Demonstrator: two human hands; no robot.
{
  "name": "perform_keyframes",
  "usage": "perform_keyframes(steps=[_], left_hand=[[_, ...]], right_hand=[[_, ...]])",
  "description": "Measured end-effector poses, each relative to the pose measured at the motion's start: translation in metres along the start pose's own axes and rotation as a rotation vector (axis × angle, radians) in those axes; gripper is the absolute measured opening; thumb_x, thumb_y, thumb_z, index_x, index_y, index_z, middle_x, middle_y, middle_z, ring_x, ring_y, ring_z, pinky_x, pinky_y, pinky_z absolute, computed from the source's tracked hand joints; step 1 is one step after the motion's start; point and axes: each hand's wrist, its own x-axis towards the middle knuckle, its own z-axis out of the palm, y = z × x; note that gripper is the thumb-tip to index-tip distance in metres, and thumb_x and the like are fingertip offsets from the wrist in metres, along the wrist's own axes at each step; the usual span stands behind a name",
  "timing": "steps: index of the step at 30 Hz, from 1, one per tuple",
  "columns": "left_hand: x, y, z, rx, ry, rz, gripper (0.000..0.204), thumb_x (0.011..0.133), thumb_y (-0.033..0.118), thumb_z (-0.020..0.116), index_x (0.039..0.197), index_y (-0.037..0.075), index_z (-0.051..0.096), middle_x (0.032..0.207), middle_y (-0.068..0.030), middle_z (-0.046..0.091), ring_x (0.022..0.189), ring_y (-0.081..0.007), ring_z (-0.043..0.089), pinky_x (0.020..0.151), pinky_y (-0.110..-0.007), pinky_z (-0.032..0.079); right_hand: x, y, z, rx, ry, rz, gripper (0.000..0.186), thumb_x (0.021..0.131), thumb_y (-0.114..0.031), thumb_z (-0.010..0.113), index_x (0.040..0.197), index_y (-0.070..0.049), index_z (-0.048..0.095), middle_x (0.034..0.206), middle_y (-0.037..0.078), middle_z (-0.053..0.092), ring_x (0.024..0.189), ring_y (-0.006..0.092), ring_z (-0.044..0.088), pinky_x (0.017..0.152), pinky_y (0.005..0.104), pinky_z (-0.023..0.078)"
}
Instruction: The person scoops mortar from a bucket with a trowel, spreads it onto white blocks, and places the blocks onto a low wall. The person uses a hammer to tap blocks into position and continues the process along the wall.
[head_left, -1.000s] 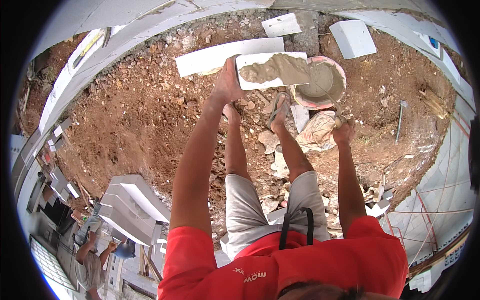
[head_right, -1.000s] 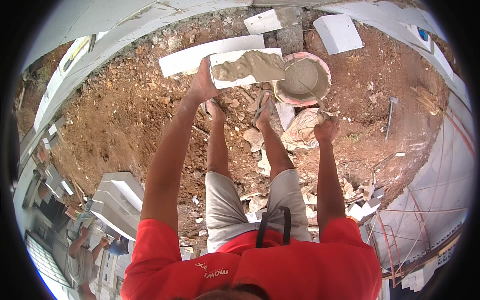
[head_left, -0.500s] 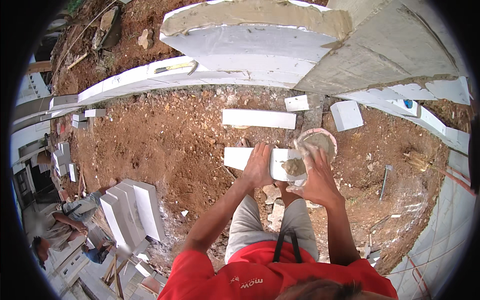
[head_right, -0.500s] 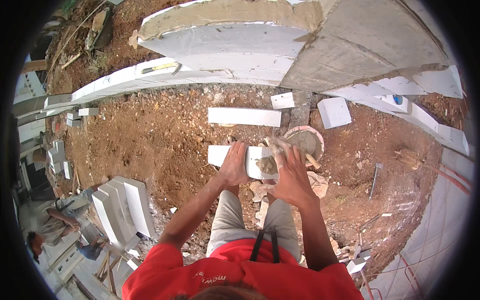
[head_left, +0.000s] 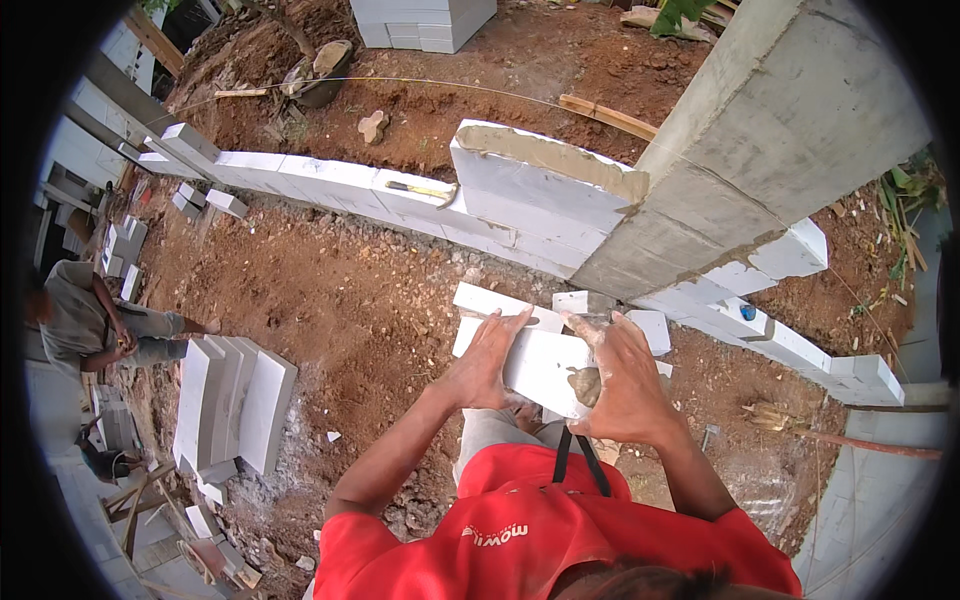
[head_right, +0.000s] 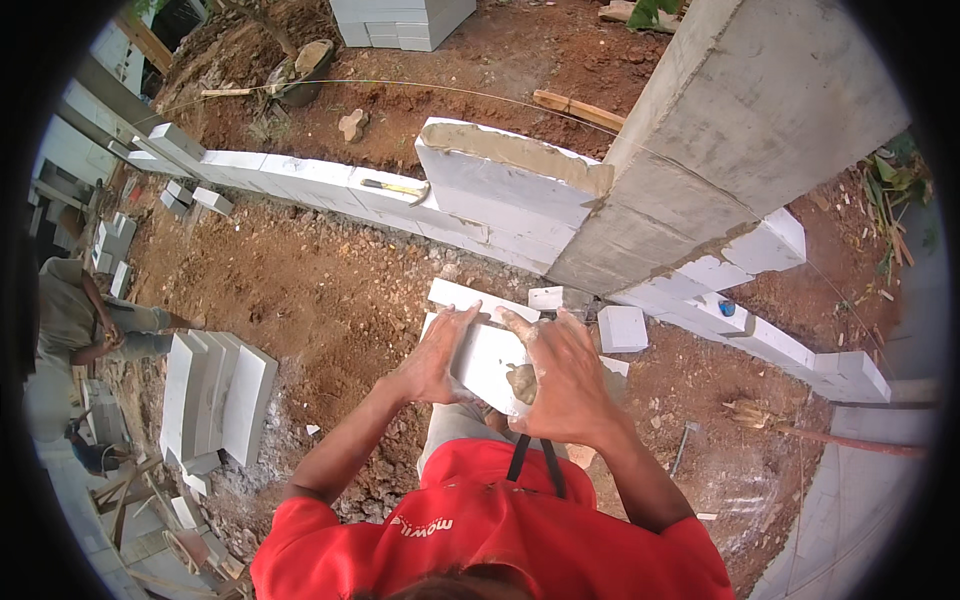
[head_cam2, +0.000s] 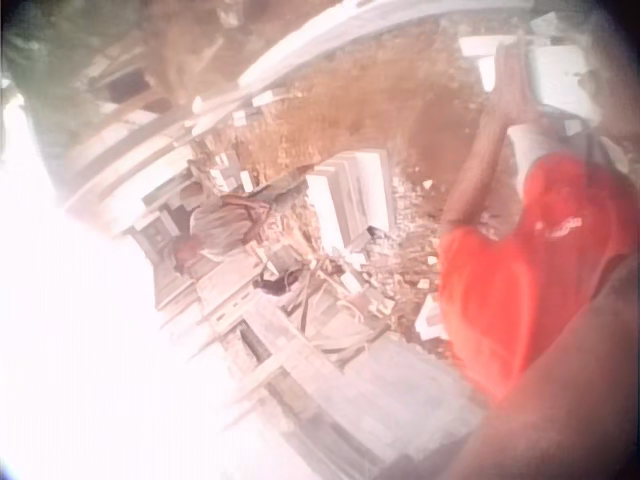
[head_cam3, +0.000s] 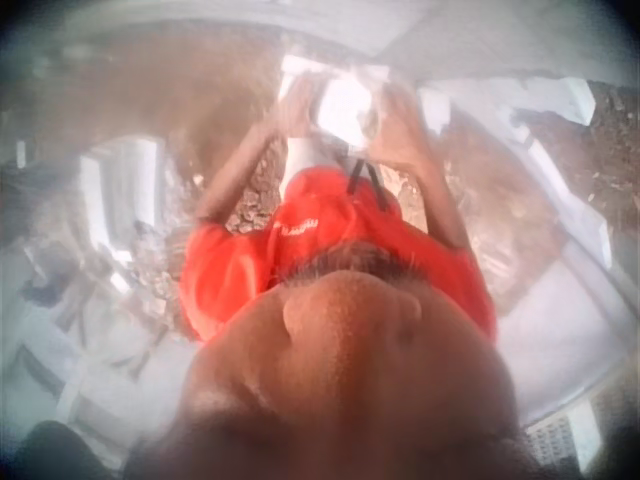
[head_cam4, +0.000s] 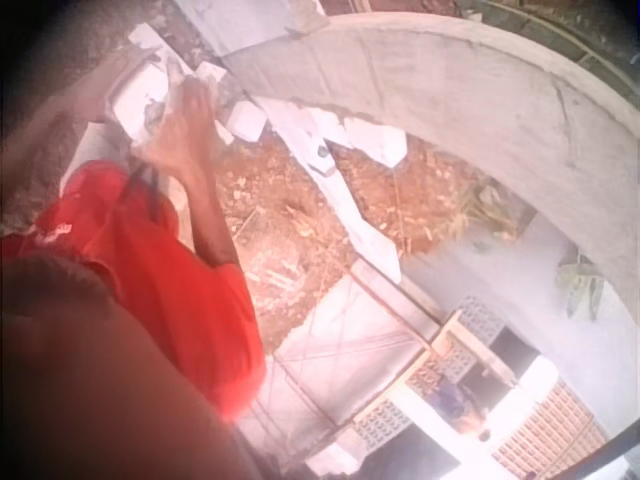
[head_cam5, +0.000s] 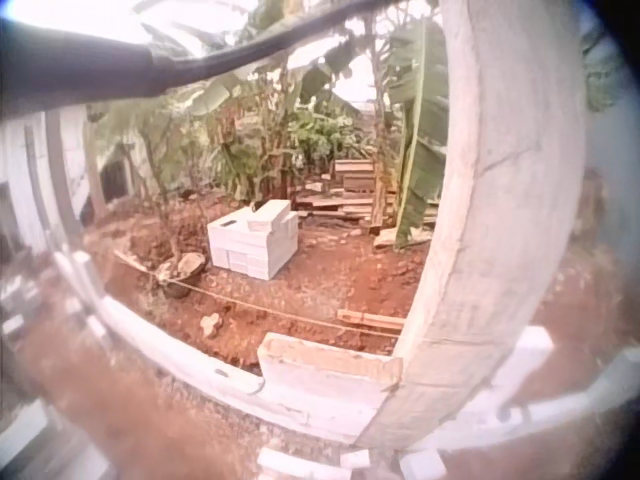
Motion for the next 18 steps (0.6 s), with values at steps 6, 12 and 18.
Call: perform_keyframes(steps=[6, 12, 18], left_hand=[[0.037, -0.091, 0.096, -0.101, -0.148, 0.100, 0.110, 0.055, 0.037, 0.094, 0.144, 0.002, 0.039, 0.133, -0.0245, 0.053, 0.128, -0.0463, 0.052, 0.121, -0.056, 0.032], [0.054, -0.101, 0.112, -0.130, -0.246, 0.076, 0.095, 0.055, 0.036, 0.092, 0.132, 0.002, 0.047, 0.121, -0.0233, 0.053, 0.118, -0.0449, 0.052, 0.108, -0.052, 0.042], [0.086, -0.078, -0.080, 0.106, -0.224, 0.076, 0.095, 0.052, 0.033, 0.091, 0.134, 0.003, 0.053, 0.125, -0.0195, 0.057, 0.123, -0.0376, 0.053, 0.113, -0.049, 0.038]], right_hand=[[-0.017, 0.012, -0.004, -0.092, 0.001, 0.257, 0.119, 0.050, -0.021, 0.092, 0.156, -0.013, 0.040, 0.136, 0.025, 0.058, 0.136, 0.0464, 0.047, 0.123, 0.0519, 0.029], [-0.031, 0.048, -0.007, -0.072, -0.067, 0.589, 0.125, 0.045, -0.016, 0.093, 0.157, -0.015, 0.039, 0.147, 0.021, 0.051, 0.143, 0.0466, 0.039, 0.122, 0.0535, 0.032], [-0.002, 0.053, -0.026, 0.050, 0.005, 0.536, 0.126, 0.046, -0.014, 0.092, 0.159, -0.013, 0.035, 0.152, 0.021, 0.046, 0.145, 0.0475, 0.035, 0.123, 0.0529, 0.030]])
